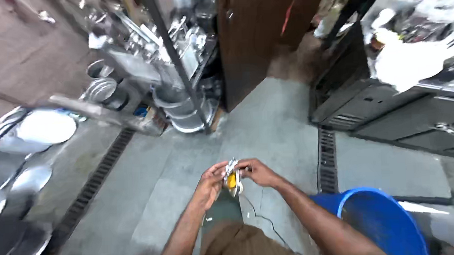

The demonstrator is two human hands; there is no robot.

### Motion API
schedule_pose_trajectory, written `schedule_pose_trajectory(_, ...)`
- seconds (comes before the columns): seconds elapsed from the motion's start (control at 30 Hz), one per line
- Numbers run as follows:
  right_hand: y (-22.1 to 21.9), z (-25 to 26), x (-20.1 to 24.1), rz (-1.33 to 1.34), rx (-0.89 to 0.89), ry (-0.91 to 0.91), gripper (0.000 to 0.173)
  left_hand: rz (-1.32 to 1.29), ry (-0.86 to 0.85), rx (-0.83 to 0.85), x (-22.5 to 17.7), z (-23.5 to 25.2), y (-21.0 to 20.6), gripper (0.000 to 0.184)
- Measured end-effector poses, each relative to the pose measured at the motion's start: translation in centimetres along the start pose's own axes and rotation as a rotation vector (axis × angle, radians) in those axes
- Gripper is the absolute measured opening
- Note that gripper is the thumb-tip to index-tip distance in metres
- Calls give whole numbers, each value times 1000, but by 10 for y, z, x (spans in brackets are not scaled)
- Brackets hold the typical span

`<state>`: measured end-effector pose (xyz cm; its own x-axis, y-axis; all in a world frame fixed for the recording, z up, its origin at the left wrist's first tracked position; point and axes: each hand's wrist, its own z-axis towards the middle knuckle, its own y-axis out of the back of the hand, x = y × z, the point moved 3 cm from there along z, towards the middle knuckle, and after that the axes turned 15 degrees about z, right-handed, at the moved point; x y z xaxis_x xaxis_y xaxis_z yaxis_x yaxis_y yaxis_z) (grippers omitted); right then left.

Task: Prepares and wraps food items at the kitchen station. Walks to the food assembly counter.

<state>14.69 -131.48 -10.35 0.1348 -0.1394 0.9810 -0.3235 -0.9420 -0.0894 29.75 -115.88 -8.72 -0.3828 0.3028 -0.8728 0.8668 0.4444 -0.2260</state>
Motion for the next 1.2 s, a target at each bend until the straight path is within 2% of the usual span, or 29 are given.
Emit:
schedule_pose_trajectory(0.13,173,78,14,64,11,-25,23,146,25,136,-71,193,-52,42)
schedule_pose_trajectory(0.23,291,112,31,94,-76,-27,22,209,80,319,-124,326,-116,40)
schedule_pose_trajectory(0.4,506,149,80,203,-401,51,23,406,100,550,-228,549,-242,39)
schedule_pose_trajectory(0.53,710,188,98,359,-699,187,23,645,4,820,-278,741,-345,45)
schedule_pose_trajectory(0.63,860,222,114,401,-804,217,21,760,-26,949,-307,870,-429,41)
schedule_pose_trajectory(0.7,955,252,140,391,-856,216,20,841,-50,882,-342,956,-480,38)
schedule_pose_trajectory(0.8,1082,297,190,288,-926,120,20,1027,-83,644,-407,1075,-539,31)
schedule_pose_trajectory(0.93,1250,368,231,-174,-867,-24,12,1277,-224,173,-495,1229,-615,22)
schedule_pose_trajectory(1.0,1338,414,239,-274,-809,-88,16,1290,-269,32,-519,1324,-659,23)
schedule_pose_trajectory(1.07,1426,456,240,-253,-824,-149,20,1166,-247,32,-529,1428,-702,24)
schedule_pose_trajectory(1.13,1514,487,239,-148,-916,-183,26,980,-141,111,-542,1527,-749,27)
schedule_pose_trajectory(1.2,1599,511,249,17,-1038,-172,35,840,-26,215,-578,1614,-807,31)
